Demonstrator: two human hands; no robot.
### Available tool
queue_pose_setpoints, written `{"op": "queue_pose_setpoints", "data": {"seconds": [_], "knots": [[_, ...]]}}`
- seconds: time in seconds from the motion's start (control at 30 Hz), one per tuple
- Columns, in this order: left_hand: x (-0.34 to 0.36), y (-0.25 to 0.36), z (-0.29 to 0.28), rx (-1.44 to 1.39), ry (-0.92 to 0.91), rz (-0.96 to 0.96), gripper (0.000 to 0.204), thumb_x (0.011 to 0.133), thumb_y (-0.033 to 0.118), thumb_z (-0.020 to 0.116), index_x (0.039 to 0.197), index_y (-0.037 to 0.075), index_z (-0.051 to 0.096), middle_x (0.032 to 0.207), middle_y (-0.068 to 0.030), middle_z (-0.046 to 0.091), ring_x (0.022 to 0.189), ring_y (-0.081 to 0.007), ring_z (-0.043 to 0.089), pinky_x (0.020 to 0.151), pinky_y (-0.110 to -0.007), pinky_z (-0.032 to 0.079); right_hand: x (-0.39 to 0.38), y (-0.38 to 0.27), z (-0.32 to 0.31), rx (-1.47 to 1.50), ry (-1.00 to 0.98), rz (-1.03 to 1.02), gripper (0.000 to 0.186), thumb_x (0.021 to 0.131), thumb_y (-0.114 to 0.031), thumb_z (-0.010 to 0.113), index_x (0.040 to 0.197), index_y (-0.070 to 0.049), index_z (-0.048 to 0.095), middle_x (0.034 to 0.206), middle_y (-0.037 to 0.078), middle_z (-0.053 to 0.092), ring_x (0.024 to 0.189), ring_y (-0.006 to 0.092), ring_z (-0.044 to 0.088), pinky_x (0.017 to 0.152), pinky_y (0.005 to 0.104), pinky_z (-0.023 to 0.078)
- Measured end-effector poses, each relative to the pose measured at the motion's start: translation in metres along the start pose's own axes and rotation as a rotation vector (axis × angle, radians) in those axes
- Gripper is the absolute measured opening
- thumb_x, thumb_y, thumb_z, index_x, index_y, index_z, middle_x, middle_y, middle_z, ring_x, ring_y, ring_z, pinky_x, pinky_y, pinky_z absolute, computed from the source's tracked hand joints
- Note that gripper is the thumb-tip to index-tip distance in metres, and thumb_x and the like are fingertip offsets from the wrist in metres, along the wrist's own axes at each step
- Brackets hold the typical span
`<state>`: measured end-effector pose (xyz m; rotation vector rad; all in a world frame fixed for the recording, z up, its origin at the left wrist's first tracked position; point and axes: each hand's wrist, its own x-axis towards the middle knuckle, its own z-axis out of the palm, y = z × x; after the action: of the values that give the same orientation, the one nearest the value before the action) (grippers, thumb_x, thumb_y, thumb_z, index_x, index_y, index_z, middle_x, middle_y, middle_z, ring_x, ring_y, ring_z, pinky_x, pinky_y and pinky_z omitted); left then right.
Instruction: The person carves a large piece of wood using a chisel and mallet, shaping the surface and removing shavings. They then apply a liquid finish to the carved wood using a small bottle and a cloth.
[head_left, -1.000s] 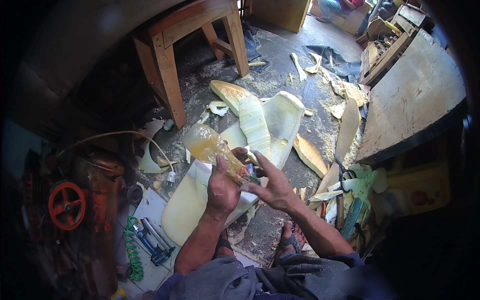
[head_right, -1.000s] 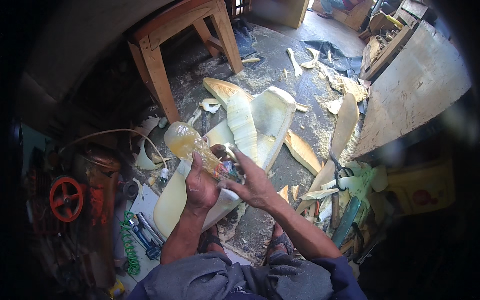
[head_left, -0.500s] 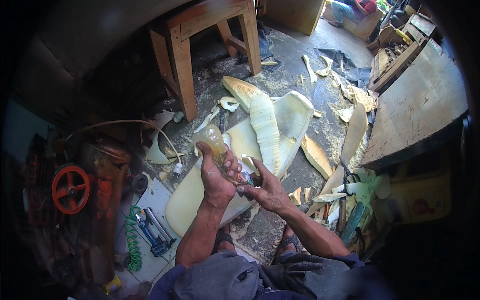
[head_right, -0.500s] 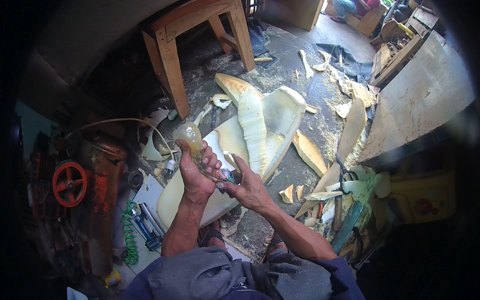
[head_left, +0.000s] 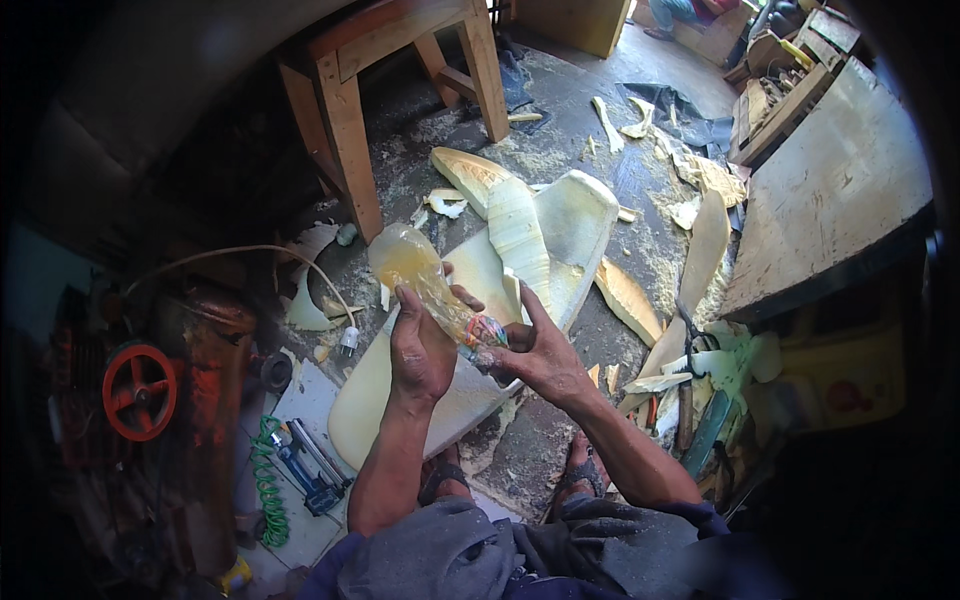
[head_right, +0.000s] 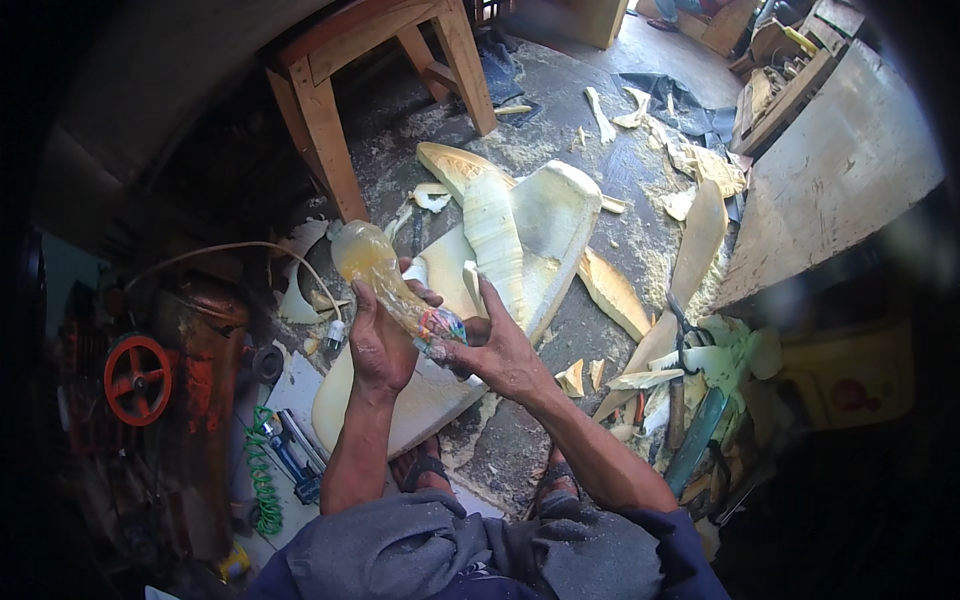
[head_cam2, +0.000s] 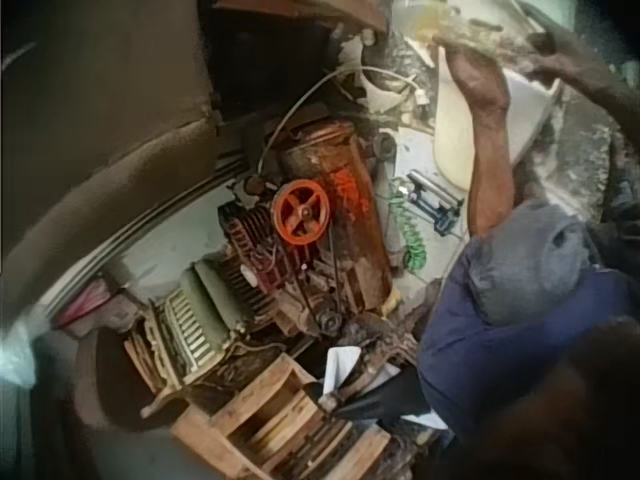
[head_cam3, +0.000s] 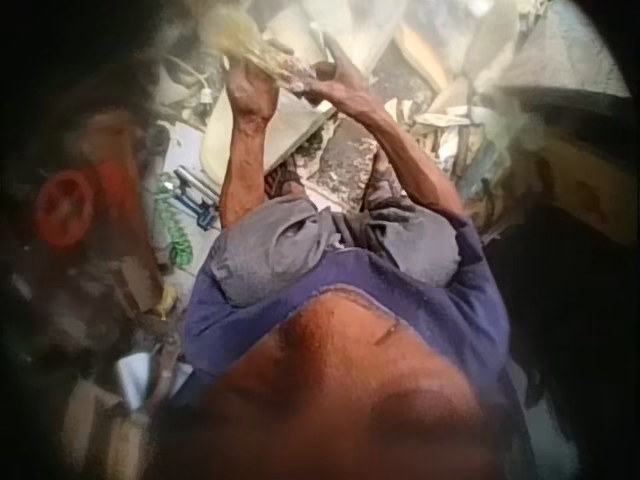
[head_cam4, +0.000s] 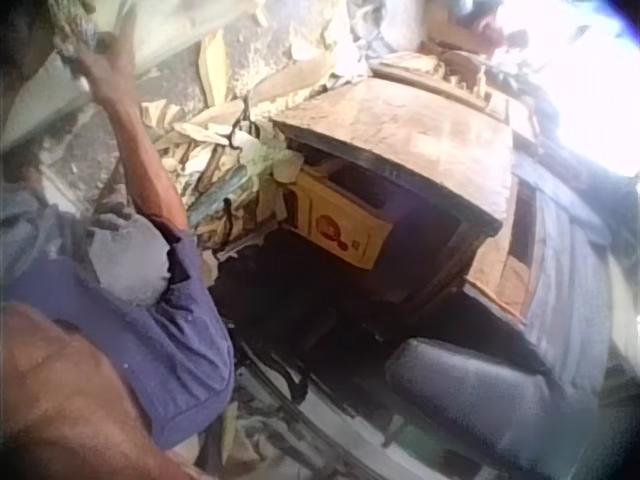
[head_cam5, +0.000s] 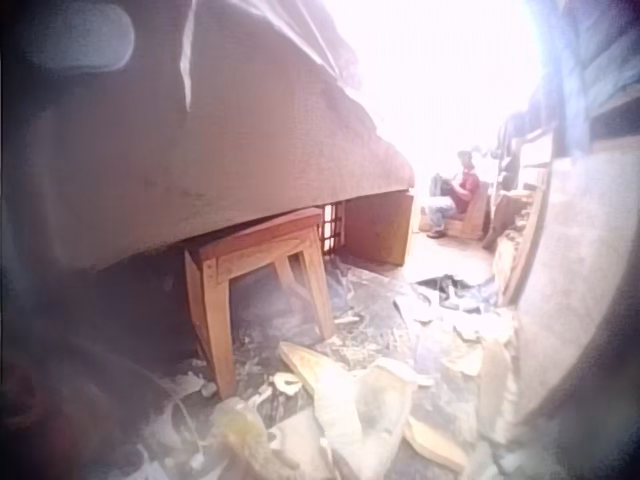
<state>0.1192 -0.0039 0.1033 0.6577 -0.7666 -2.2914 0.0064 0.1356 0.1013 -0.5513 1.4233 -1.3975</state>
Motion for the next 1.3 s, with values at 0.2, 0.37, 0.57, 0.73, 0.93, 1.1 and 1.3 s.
{"op": "queue_pose_setpoints", "data": {"seconds": [0.2,0.37,0.57,0.73,0.93,1.1,1.3], "knots": [[0.017,0.031,-0.017,-0.154,-0.036,0.123,0.075,0.100,0.077,0.032,0.126,0.009,0.052,0.090,-0.0099,0.061,0.082,-0.0251,0.064,0.083,-0.046,0.055,-0.001,0.018,0.006,0.031,0.221,-0.105,0.092,0.099,-0.040,0.072,0.165,-0.005,0.018,0.130,0.018,0.065,0.121,0.0257,0.061,0.104,0.0416,0.049],[0.021,0.052,-0.023,-0.164,0.050,0.168,0.068,0.102,0.073,0.037,0.113,0.009,0.056,0.075,-0.0023,0.047,0.063,-0.0156,0.047,0.065,-0.035,0.044,-0.021,0.037,0.038,0.286,0.073,0.112,0.055,0.103,-0.027,0.067,0.150,-0.003,0.052,0.116,0.009,0.069,0.101,0.0149,0.064,0.085,0.0300,0.054],[0.025,0.056,-0.027,-0.175,0.217,0.219,0.056,0.108,0.063,0.038,0.095,0.010,0.052,0.058,0.0038,0.031,0.045,-0.0090,0.030,0.049,-0.027,0.033,-0.018,0.044,0.060,0.346,0.038,0.182,0.047,0.103,-0.022,0.066,0.145,-0.002,0.058,0.106,0.008,0.072,0.093,0.0139,0.066,0.082,0.0295,0.055],[0.024,0.058,-0.033,-0.126,0.198,0.222,0.057,0.106,0.065,0.042,0.092,0.011,0.052,0.055,0.0045,0.027,0.041,-0.0089,0.025,0.045,-0.027,0.029,-0.017,0.041,0.065,0.343,0.032,0.208,0.047,0.104,-0.021,0.064,0.146,-0.003,0.057,0.105,0.009,0.073,0.092,0.0141,0.067,0.081,0.0290,0.055],[0.021,0.057,-0.029,-0.096,0.209,0.218,0.057,0.106,0.064,0.042,0.090,0.010,0.052,0.055,0.0046,0.026,0.041,-0.0085,0.024,0.043,-0.026,0.027,-0.017,0.041,0.066,0.440,-0.004,0.212,0.048,0.105,-0.022,0.064,0.148,-0.003,0.056,0.104,0.007,0.072,0.093,0.0135,0.065,0.080,0.0283,0.054],[0.017,0.054,-0.021,-0.013,0.267,0.251,0.060,0.106,0.066,0.040,0.092,0.009,0.051,0.055,0.0046,0.027,0.042,-0.0086,0.024,0.044,-0.027,0.027,-0.016,0.037,0.062,0.590,-0.035,0.264,0.049,0.104,-0.024,0.066,0.147,-0.002,0.057,0.102,0.004,0.069,0.091,0.0108,0.062,0.079,0.0268,0.053],[0.022,0.017,-0.040,0.083,0.244,0.119,0.064,0.104,0.069,0.039,0.098,0.006,0.050,0.056,0.0029,0.033,0.042,-0.0094,0.033,0.042,-0.027,0.030,-0.014,0.020,0.034,0.936,-0.441,0.097,0.039,0.104,-0.019,0.063,0.137,0.000,0.060,0.097,0.004,0.066,0.085,0.0126,0.059,0.078,0.0335,0.051]]}}
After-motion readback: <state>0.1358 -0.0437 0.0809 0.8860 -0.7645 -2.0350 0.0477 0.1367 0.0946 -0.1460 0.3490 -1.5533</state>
